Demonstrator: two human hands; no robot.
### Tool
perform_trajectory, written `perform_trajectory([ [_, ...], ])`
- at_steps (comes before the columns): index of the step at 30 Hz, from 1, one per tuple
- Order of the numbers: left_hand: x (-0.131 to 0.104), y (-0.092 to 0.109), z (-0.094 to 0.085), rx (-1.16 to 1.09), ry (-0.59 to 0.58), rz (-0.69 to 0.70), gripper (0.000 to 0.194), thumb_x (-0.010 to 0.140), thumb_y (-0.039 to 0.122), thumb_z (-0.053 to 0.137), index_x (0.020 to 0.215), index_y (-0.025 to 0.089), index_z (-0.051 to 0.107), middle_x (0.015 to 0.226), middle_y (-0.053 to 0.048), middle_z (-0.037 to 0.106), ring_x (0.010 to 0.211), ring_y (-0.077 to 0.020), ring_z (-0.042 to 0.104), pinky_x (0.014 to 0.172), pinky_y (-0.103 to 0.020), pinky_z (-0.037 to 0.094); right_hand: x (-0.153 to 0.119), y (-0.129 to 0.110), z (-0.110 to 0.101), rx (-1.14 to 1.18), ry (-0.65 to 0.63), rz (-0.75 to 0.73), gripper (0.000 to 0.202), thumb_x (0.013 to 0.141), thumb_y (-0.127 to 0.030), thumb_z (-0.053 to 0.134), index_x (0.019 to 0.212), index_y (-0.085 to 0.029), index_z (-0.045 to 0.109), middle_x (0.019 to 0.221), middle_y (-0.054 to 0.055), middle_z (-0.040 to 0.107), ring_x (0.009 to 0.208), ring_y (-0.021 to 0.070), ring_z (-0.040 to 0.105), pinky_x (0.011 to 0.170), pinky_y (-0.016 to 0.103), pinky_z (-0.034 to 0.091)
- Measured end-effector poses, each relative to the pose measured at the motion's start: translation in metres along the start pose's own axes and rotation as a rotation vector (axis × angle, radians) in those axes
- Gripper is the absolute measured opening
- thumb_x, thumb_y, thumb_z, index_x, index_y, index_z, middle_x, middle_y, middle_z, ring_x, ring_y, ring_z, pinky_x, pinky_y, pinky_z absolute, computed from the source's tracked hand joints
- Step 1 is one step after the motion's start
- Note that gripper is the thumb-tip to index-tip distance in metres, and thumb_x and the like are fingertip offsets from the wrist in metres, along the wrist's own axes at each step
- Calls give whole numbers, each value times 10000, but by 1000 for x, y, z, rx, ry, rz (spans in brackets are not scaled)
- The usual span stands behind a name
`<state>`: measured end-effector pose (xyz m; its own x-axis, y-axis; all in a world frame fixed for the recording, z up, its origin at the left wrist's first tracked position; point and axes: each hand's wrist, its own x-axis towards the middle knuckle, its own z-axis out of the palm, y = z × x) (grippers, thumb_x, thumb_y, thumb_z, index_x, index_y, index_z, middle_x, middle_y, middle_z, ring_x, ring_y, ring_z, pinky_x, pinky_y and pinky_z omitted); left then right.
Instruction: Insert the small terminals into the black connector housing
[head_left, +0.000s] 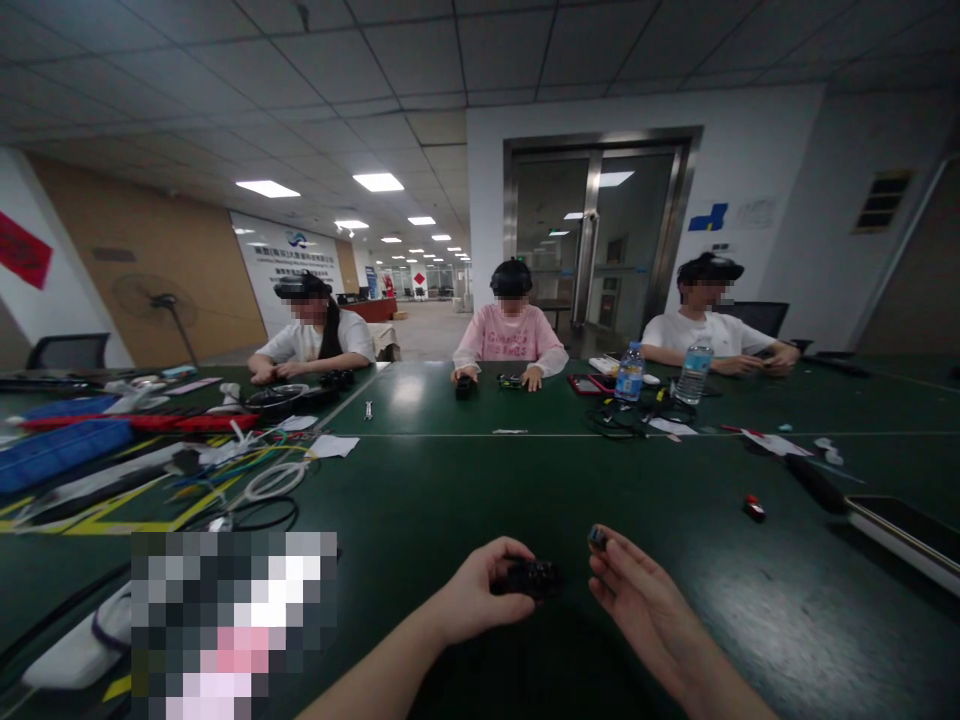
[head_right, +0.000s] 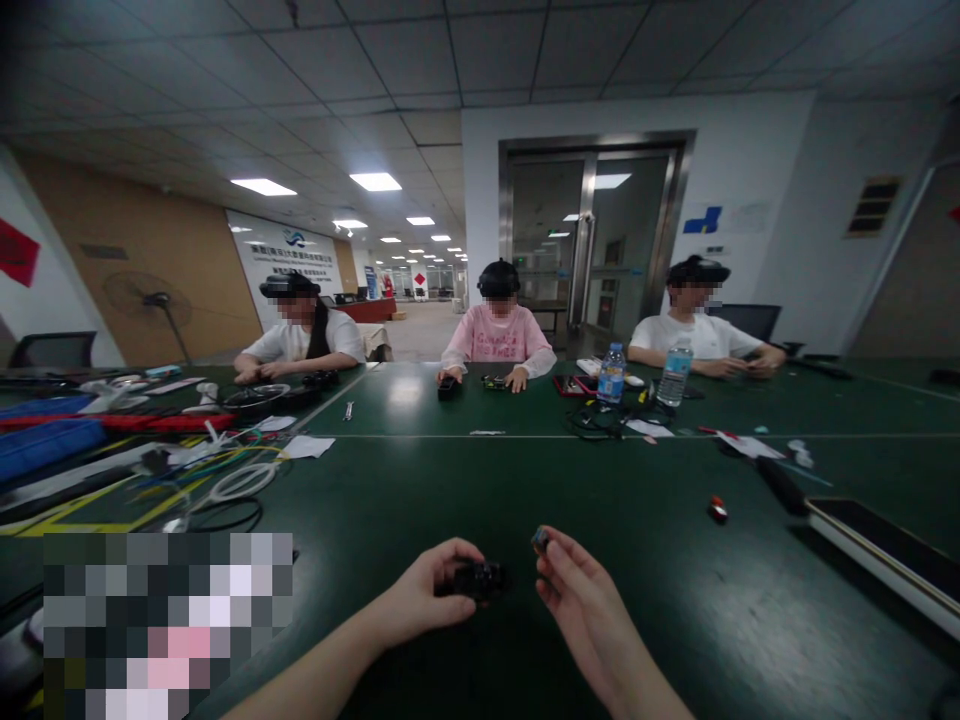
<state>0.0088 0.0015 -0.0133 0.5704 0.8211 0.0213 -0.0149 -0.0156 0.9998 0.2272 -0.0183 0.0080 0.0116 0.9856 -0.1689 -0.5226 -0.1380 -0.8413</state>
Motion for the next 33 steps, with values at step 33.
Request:
perform_trajectory([
  [33,-1,-2,-3,15,1,62,414,692,216,730,1047,178,520,890,-20,600,756,-143,567,643,-239,407,-12,15,6,-914,-286,-316,354,723,-250,660,1072,-305,639,1108,25,657,1088,279,551,971,430,389],
])
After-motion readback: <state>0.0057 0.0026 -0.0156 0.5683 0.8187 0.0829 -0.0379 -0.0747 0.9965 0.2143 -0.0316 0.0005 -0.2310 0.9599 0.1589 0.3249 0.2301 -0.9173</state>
